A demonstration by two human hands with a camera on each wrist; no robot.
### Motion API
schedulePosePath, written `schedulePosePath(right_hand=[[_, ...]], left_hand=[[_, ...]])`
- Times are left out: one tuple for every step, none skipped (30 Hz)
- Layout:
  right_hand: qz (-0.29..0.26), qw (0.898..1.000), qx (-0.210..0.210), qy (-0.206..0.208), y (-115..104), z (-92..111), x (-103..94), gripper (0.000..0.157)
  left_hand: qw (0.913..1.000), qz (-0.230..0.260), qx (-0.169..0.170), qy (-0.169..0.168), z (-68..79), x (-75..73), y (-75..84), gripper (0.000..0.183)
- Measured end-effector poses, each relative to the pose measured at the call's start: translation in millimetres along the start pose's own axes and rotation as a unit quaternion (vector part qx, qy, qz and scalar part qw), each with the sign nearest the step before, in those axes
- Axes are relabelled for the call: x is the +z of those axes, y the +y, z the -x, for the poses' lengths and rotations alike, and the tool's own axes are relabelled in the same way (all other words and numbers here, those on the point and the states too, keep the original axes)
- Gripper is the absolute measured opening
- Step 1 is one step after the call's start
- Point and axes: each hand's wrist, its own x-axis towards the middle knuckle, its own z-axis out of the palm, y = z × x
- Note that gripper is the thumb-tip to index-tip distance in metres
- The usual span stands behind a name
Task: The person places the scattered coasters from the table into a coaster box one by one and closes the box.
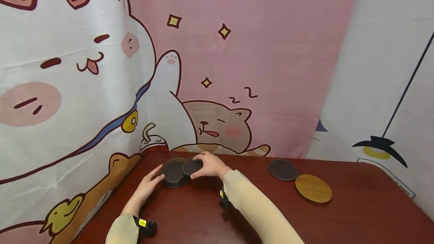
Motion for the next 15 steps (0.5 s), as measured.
schedulePosePath(right_hand=[[0.002,1.0,0.001,-0.006,-1.7,-1.2,2.1,0.075],[0.001,1.0,-0.001,-0.011,-3.6,-2.4,4.0,0.075],[-0.001,1.0,-0.003,-0.015,-5.9,-3.7,5.7,0.074],[0.0,1.0,-0.005,-0.017,-8.2,-5.3,7.3,0.072],[0.001,1.0,-0.007,-0.019,-10.5,-7.0,8.9,0.07],[0.0,1.0,-0.01,-0.02,-13.1,-8.5,10.2,0.068],[0.001,1.0,-0.012,-0.021,-15.6,-10.1,11.5,0.066],[0.002,1.0,-0.015,-0.022,-18.2,-11.5,12.5,0.064],[0.002,1.0,-0.018,-0.023,-20.8,-12.9,13.6,0.062],[0.004,0.999,-0.021,-0.026,-23.0,-14.1,14.7,0.061],[0.004,0.999,-0.025,-0.028,-25.2,-15.0,15.7,0.06],[0.005,0.999,-0.029,-0.029,-27.2,-15.7,16.6,0.059],[0.006,0.999,-0.032,-0.03,-28.9,-16.5,17.6,0.058],[0.007,0.999,-0.036,-0.031,-30.4,-17.2,18.6,0.058],[0.01,0.999,-0.04,-0.032,-31.6,-17.9,19.5,0.058]], left_hand=[[1.0,0.004,-0.003,-0.001,-0.4,0.6,-0.2,0.054],[1.0,0.005,-0.002,-0.003,-0.5,1.1,-0.4,0.053],[1.0,0.007,-0.002,-0.003,-0.6,1.2,-0.6,0.053],[0.9999,0.01,-0.002,-0.003,-0.7,1.2,-0.8,0.053],[0.9999,0.011,0.0,-0.003,-0.8,1.0,-0.9,0.053],[0.9999,0.015,-0.001,-0.002,-0.9,0.8,-0.9,0.053],[0.9999,0.017,0.001,-0.002,-1.0,0.4,-0.8,0.053],[0.9998,0.018,0.001,-0.002,-0.9,0.3,-0.6,0.053],[0.9998,0.019,0.003,-0.002,-0.9,0.1,-0.6,0.054],[0.9998,0.021,0.003,-0.002,-0.9,0.1,-0.5,0.054],[0.9998,0.02,0.002,-0.002,-1.0,0.2,-0.6,0.054],[0.9998,0.018,0.002,-0.001,-1.0,0.5,-0.7,0.054],[0.9999,0.015,0.002,0.0,-1.0,0.7,-0.6,0.054],[0.9999,0.014,0.002,0.002,-1.2,0.9,-0.6,0.054],[0.9999,0.012,0.002,0.004,-1.5,1.1,-0.7,0.053]])
